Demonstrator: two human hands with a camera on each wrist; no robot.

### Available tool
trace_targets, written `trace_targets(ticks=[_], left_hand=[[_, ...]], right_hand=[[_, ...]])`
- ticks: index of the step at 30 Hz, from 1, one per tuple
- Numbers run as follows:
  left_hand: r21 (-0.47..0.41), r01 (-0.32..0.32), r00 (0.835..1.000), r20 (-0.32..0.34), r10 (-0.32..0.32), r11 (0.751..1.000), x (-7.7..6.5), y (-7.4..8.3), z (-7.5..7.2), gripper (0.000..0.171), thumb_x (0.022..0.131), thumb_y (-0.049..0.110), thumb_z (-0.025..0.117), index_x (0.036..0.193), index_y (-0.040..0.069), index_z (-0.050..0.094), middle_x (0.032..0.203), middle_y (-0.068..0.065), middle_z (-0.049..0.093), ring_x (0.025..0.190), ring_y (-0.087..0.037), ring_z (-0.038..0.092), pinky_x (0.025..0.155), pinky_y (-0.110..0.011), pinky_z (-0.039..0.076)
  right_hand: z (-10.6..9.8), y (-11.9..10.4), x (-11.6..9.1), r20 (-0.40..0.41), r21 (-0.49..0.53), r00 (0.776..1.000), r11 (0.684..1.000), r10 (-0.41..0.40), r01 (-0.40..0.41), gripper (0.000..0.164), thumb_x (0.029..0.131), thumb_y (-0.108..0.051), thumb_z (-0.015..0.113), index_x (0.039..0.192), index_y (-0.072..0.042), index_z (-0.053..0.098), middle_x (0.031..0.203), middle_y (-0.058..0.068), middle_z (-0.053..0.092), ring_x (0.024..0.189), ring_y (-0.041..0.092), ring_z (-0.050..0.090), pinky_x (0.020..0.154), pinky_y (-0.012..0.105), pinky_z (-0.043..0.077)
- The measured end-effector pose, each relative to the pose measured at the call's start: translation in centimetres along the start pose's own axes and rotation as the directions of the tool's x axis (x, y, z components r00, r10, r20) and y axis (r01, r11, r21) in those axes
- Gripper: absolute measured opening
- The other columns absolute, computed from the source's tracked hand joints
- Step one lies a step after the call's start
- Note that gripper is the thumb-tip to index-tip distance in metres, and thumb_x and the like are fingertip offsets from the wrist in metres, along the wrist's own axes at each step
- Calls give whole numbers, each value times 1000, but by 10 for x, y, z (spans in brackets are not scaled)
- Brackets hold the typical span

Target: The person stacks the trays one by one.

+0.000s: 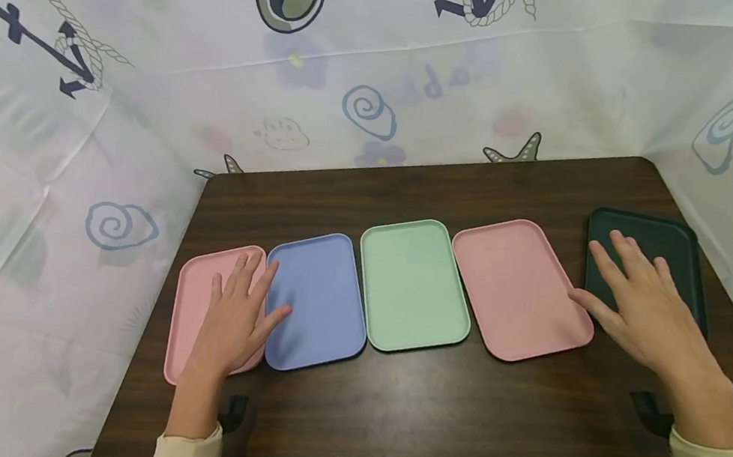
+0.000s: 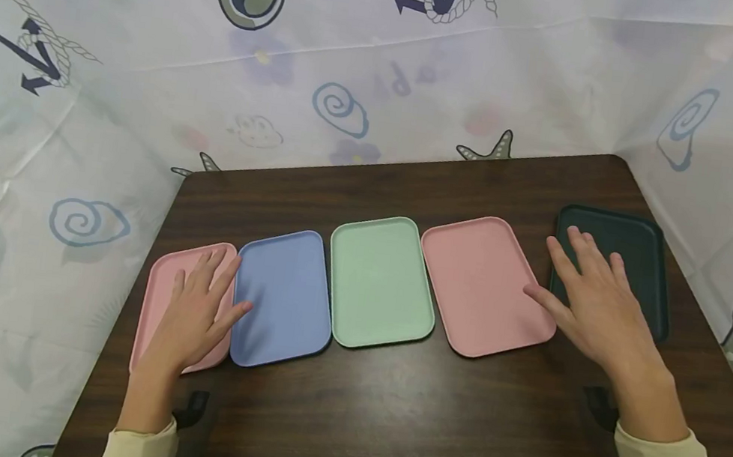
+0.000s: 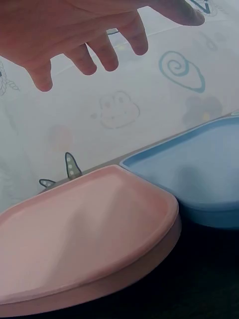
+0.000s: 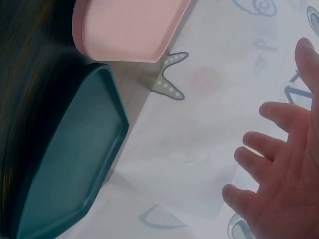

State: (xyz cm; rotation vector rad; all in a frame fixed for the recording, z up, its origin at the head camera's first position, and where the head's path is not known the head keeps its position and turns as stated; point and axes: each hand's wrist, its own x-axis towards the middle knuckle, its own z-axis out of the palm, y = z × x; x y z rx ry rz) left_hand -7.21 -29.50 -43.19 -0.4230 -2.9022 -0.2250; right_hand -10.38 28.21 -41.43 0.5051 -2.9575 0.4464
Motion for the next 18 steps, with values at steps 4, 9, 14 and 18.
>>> trace_targets(ticks=[4, 9, 14, 18], left_hand=[[0, -5, 1000, 2, 5, 1000, 2, 2, 1, 78, 93, 56, 57, 155, 15, 32, 161, -16, 19, 149, -31, 5, 105, -73, 13], [-15, -9, 1000, 0, 9, 1000, 7, 5, 2, 78, 93, 56, 56, 154, 14, 33, 157, -19, 26, 149, -32, 8, 105, -72, 13], [-39, -19, 1000, 6, 19, 999, 13, 9, 3, 77, 93, 54, 58, 151, 9, 38, 148, -19, 39, 140, -38, 28, 104, -71, 15], [-73, -24, 1000, 11, 25, 997, 18, 16, 4, 74, 91, 50, 63, 147, 4, 44, 131, -18, 51, 120, -37, 46, 97, -65, 29]], right_hand=[[0, -1, 0, -1, 11, 1000, 1000, -12, 12, 83, 96, -46, 59, 157, -6, 19, 162, 20, 6, 148, 36, 1, 114, 55, -8], [1, -8, 0, 1, 90, 1000, 996, 16, -16, 82, 95, -45, 61, 156, -7, 22, 160, 22, 12, 145, 45, 11, 113, 60, 3], [8, -27, 2, -16, 207, 995, 974, 100, -94, 69, 95, -43, 63, 146, -1, 44, 137, 24, 50, 117, 45, 50, 90, 63, 41], [21, -48, 4, -2, 293, 992, 948, 128, -122, 50, 95, -40, 63, 125, 1, 65, 93, 11, 69, 78, 26, 60, 61, 41, 47]])
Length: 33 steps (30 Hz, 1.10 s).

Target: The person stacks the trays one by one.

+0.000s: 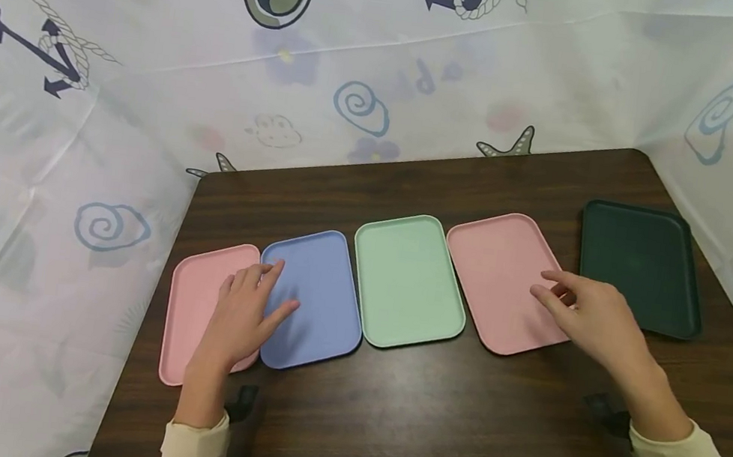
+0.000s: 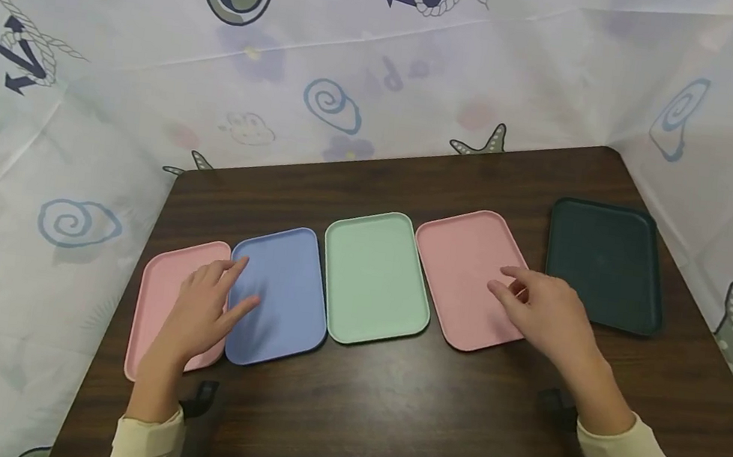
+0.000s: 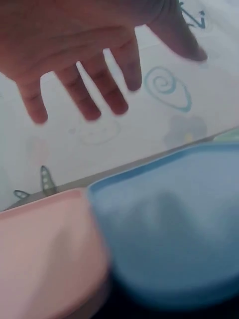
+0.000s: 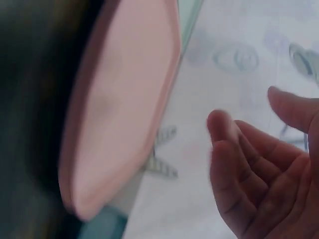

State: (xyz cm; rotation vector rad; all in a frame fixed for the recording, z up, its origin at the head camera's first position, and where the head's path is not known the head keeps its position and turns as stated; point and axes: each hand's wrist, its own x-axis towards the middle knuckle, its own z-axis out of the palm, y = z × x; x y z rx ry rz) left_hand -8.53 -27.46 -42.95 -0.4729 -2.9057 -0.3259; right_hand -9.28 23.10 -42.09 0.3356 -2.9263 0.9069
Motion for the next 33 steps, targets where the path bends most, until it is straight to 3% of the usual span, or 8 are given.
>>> trace_targets(ticks=[6, 12, 17, 21, 28, 33], left_hand=[[0, 51, 999, 15, -51, 999, 19, 15, 5, 66, 93, 47, 63, 142, 6, 51, 103, -12, 61, 93, -31, 55, 75, -53, 38], [-46, 30, 997, 73, -27, 999, 66, 29, 24, 52, 94, 41, 63, 134, 7, 61, 89, -9, 63, 76, -25, 57, 67, -43, 45], [12, 18, 981, 194, -20, 1000, 105, 36, 44, 54, 96, 41, 60, 137, 6, 57, 106, -12, 62, 94, -29, 58, 75, -46, 48], [84, 18, 961, 273, -40, 996, 128, 38, 57, 62, 100, 43, 54, 146, 3, 44, 131, -17, 50, 115, -36, 46, 86, -51, 42], [110, 37, 944, 323, -71, 993, 154, 39, 76, 62, 103, 38, 49, 150, 0, 35, 140, -20, 40, 120, -38, 37, 90, -51, 37], [114, 44, 928, 363, -82, 993, 163, 38, 87, 58, 103, 33, 49, 148, 0, 38, 142, -21, 40, 119, -39, 38, 91, -51, 38]], right_hand=[[39, -26, 4, 104, 73, 995, 997, -3, -5, 27, 94, -32, 67, 100, -8, 76, 67, -6, 59, 60, 13, 51, 57, 32, 41], [70, -46, 7, 134, 101, 991, 995, -17, 4, 19, 91, -27, 69, 79, -13, 74, 57, -8, 52, 56, 12, 47, 54, 32, 38], [87, -56, 5, 151, 95, 989, 995, 10, -24, 24, 89, -27, 71, 68, -16, 70, 55, -8, 50, 55, 13, 46, 52, 32, 38], [95, -61, 4, 122, 46, 991, 997, 51, -57, 25, 87, -28, 73, 65, -16, 70, 56, -8, 54, 53, 13, 48, 50, 33, 39], [101, -66, 4, 24, -72, 995, 993, 93, -91, 24, 86, -27, 74, 67, -11, 74, 60, 1, 63, 52, 20, 55, 45, 37, 41], [105, -65, 4, 22, -101, 992, 988, 123, -121, 25, 84, -27, 76, 66, -10, 73, 60, 4, 62, 51, 22, 55, 43, 39, 42]])
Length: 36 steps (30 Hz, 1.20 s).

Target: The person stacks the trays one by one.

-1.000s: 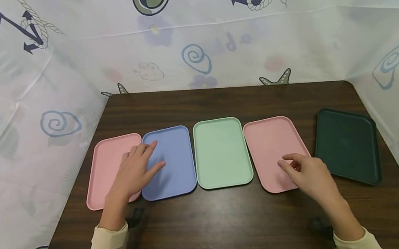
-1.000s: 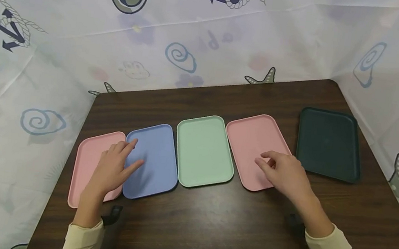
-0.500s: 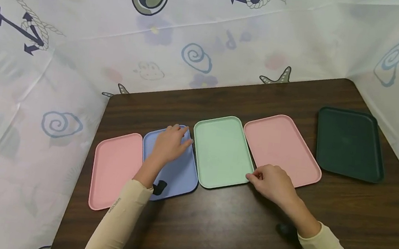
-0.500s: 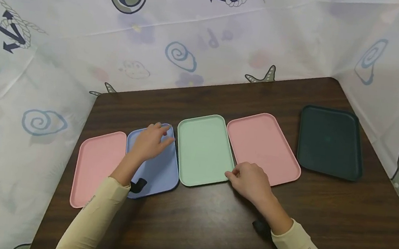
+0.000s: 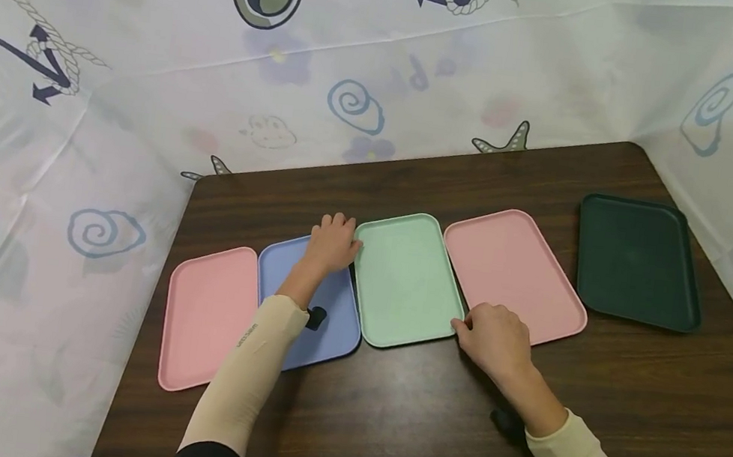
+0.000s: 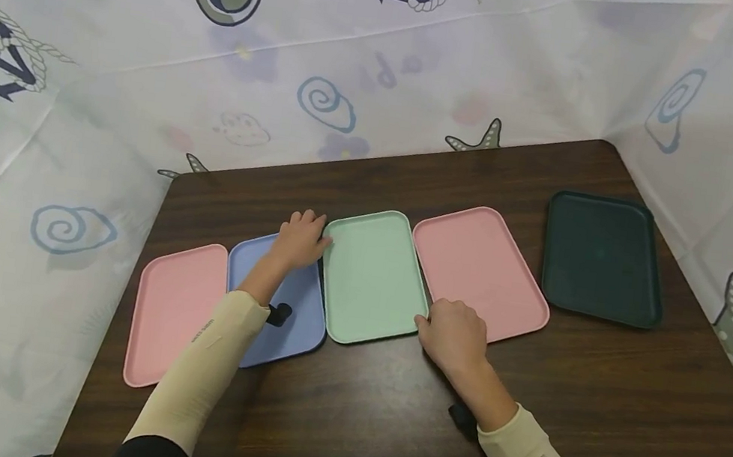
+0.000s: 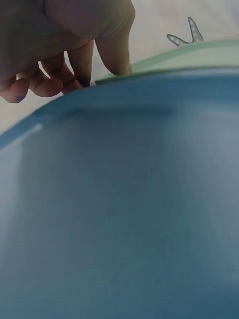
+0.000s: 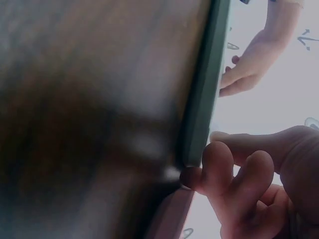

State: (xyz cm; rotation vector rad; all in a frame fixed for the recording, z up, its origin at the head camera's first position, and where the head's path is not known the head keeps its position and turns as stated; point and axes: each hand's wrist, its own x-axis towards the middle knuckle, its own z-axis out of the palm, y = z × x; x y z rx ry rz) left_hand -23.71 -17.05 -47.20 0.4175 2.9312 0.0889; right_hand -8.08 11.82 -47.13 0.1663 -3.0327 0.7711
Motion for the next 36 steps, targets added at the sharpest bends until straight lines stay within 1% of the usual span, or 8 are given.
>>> trace_targets(ticks=[4, 11, 13, 17, 21, 26, 31, 36], left_hand=[[0, 0, 999, 36, 0, 1000, 4, 2, 4, 55, 104, 31, 47, 148, 1, 39, 141, -20, 42, 116, -38, 40, 89, -49, 38], [-11, -14, 1000, 11, 14, 1000, 3, 4, 3, 51, 103, 26, 47, 148, 3, 40, 136, -18, 48, 111, -36, 43, 84, -47, 38], [-14, -16, 1000, 3, 16, 1000, 4, 5, 4, 51, 103, 25, 48, 149, 5, 40, 135, -17, 49, 111, -36, 43, 85, -47, 38], [-2, -25, 999, -20, 25, 1000, 5, 7, 5, 50, 102, 23, 49, 148, 6, 41, 134, -16, 50, 108, -35, 43, 84, -47, 38], [25, -25, 1000, -16, 26, 999, 9, 9, 3, 50, 101, 23, 49, 149, 8, 40, 135, -15, 49, 105, -32, 42, 83, -46, 36], [24, -26, 1000, 3, 26, 999, 18, 10, -3, 51, 101, 20, 49, 149, 7, 39, 135, -17, 48, 108, -35, 43, 84, -47, 37], [4, -25, 1000, -1, 25, 1000, 33, 5, -7, 51, 101, 18, 47, 149, 6, 39, 136, -19, 47, 115, -38, 44, 86, -49, 38], [-19, -6, 1000, -10, 6, 1000, 49, 0, -9, 50, 101, 17, 46, 150, 7, 40, 138, -19, 46, 118, -39, 45, 87, -51, 39]], right_hand=[[3, 1, 0, -2, -6, 1000, 1000, 10, -10, 24, 84, -25, 76, 66, -9, 72, 58, 5, 60, 50, 21, 53, 43, 39, 42], [7, 0, 5, 11, 27, 999, 999, 35, -35, 24, 85, -22, 73, 65, -8, 68, 57, 6, 57, 51, 21, 51, 42, 38, 39], [8, 0, 7, 10, 35, 999, 999, 35, -35, 30, 84, -20, 73, 59, -9, 63, 53, 3, 53, 49, 19, 47, 41, 36, 36], [9, 1, 10, -29, 45, 999, 999, 19, -18, 45, 82, -13, 71, 46, -15, 44, 47, -5, 35, 48, 15, 33, 39, 33, 28], [8, 2, 14, -58, 75, 998, 997, 5, 0, 49, 77, -6, 67, 44, -19, 33, 48, -10, 23, 49, 13, 24, 39, 29, 20], [5, 1, 23, -35, 123, 999, 992, 13, -9, 47, 75, 0, 61, 42, -19, 34, 38, -12, 28, 40, 9, 28, 40, 25, 14], [3, 0, 37, -1, 133, 999, 991, 35, -34, 44, 76, -1, 60, 40, -17, 41, 35, -9, 43, 35, 12, 44, 38, 25, 17], [1, -3, 52, 30, 130, 998, 990, 53, -57, 42, 77, -2, 58, 40, -15, 44, 35, -7, 46, 37, 15, 49, 37, 25, 21]])
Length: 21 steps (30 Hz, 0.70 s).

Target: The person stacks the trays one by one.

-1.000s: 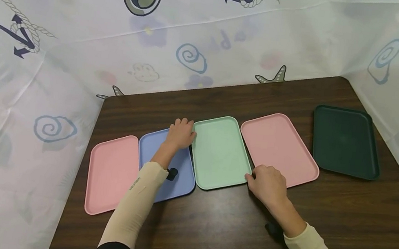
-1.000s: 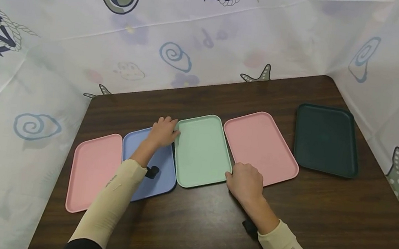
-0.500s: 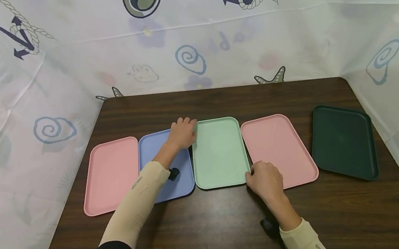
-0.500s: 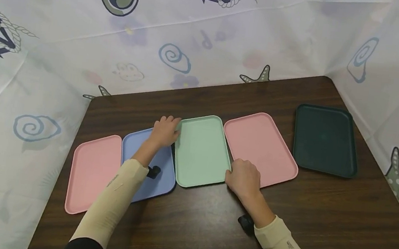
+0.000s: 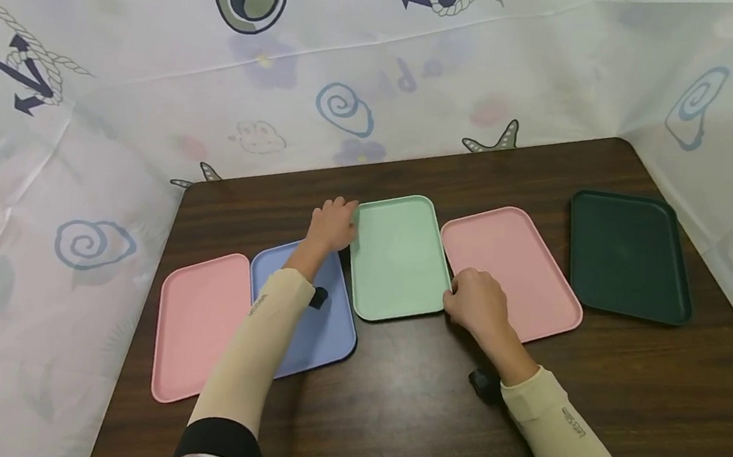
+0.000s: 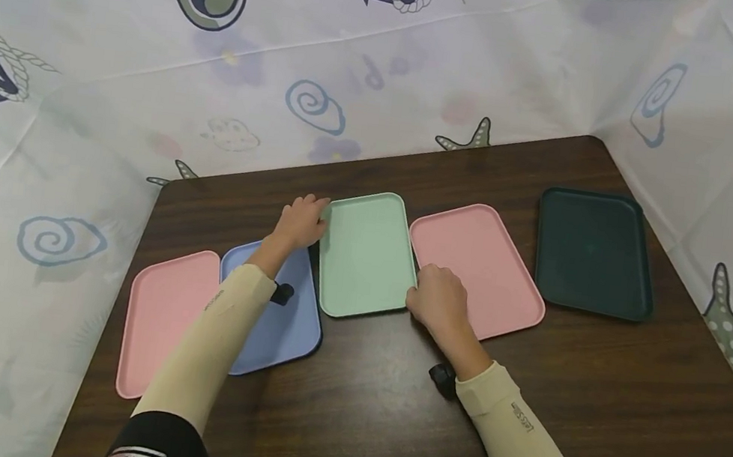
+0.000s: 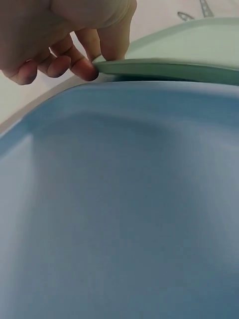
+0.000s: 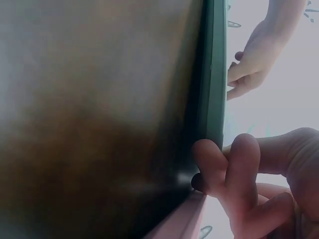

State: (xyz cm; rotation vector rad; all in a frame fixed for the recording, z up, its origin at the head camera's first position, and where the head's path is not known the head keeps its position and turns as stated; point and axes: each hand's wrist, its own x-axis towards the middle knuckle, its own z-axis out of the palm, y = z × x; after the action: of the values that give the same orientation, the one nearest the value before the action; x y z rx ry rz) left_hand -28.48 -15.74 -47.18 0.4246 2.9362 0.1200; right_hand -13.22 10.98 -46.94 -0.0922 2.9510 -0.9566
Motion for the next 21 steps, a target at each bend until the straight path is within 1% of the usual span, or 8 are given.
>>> trace_targets(ticks=[4, 8, 10, 16, 21], left_hand=[[-24, 27, 1000, 3, -27, 999, 9, -4, 1, 50, 102, 17, 44, 151, 8, 38, 141, -19, 43, 121, -39, 43, 91, -53, 38], [-58, 55, 998, -19, -56, 997, 16, -7, 3, 50, 102, 17, 43, 151, 8, 38, 142, -19, 42, 122, -39, 42, 92, -54, 38], [-76, 69, 997, -28, -71, 995, 18, -8, 2, 50, 102, 18, 43, 151, 8, 37, 142, -18, 41, 122, -38, 42, 92, -53, 38], [-123, 91, 996, -1, -91, 988, 18, -11, -3, 53, 102, 17, 39, 153, 7, 31, 143, -18, 37, 120, -36, 40, 89, -51, 37], [-165, 94, 995, 1, -95, 982, 17, -13, -5, 52, 103, 16, 38, 153, 6, 31, 141, -17, 37, 117, -34, 40, 89, -49, 35]], right_hand=[[-2, -4, 12, 26, -13, 999, 1000, 23, -23, 38, 77, -3, 56, 42, -14, 47, 36, -7, 47, 39, 17, 51, 37, 27, 26], [-3, -8, 24, 34, -33, 998, 999, 43, -42, 34, 77, -4, 56, 44, -13, 52, 37, -7, 49, 44, 20, 53, 39, 32, 35], [-2, -10, 29, 30, -40, 998, 998, 48, -47, 32, 76, -5, 56, 45, -13, 53, 38, -7, 50, 45, 21, 54, 41, 34, 38], [1, -12, 39, 40, -42, 998, 998, 57, -55, 31, 75, -4, 57, 46, -13, 53, 40, -4, 51, 47, 23, 54, 41, 35, 39], [6, -11, 43, 43, -36, 998, 998, 56, -54, 30, 76, -5, 56, 47, -12, 54, 41, -3, 52, 48, 23, 55, 42, 36, 40]])
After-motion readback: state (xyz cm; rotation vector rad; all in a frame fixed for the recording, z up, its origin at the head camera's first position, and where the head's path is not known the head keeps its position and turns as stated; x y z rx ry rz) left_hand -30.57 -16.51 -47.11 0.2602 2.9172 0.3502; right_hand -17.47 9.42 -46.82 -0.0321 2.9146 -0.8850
